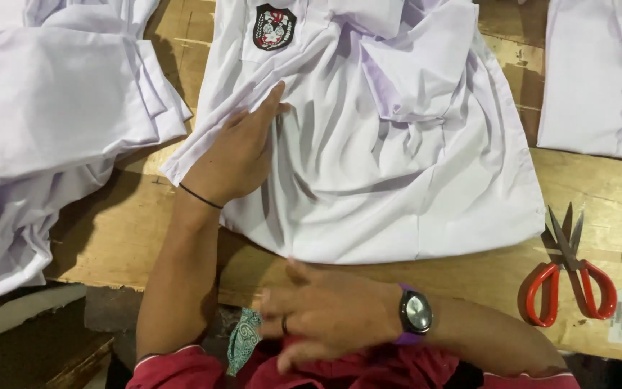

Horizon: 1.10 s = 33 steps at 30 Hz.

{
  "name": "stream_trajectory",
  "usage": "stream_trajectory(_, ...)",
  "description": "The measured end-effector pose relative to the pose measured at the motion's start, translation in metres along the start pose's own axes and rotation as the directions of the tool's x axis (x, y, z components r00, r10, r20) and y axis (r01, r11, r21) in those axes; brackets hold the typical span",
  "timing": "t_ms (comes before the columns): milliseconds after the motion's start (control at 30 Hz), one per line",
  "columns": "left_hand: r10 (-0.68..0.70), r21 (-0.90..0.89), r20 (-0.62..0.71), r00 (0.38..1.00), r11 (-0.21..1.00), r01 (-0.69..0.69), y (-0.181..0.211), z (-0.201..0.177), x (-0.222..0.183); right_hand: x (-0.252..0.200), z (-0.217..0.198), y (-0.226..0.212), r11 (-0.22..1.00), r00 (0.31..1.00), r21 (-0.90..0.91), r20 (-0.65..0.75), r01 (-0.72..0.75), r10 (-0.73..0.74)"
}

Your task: Trimming loose threads from a white shirt and performing a quality inspection of the collar and garment.

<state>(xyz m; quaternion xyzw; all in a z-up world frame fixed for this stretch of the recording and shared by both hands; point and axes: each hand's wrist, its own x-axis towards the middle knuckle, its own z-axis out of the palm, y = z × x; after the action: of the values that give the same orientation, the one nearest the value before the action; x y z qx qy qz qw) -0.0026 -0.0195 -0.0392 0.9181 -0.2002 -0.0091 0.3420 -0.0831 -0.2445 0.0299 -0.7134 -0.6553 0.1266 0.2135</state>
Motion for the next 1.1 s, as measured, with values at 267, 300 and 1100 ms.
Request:
stream_trajectory(267, -0.027, -0.001, 0.018, 0.999, 1.000, 0.027, 0.001, -0.003, 0.000, 0.028, -0.015, 0.050, 0.815, 0.758, -0.157, 0.303, -0.558, 0.578)
stream_trajectory(300, -0.021, 0.007, 0.015, 1.000, 1.000, 0.021, 0.001, -0.008, 0.003, 0.020, -0.012, 0.032, 0.815, 0.761, -0.160, 0.294, -0.557, 0.578)
stream_trajectory(1100, 0.006, -0.022, 0.057, 0.998, 1.000, -0.005, -0.011, 0.000, -0.003, -0.005, 0.051, -0.020, 0.973, 0.953, -0.113, -0.209, 0.199, -0.219)
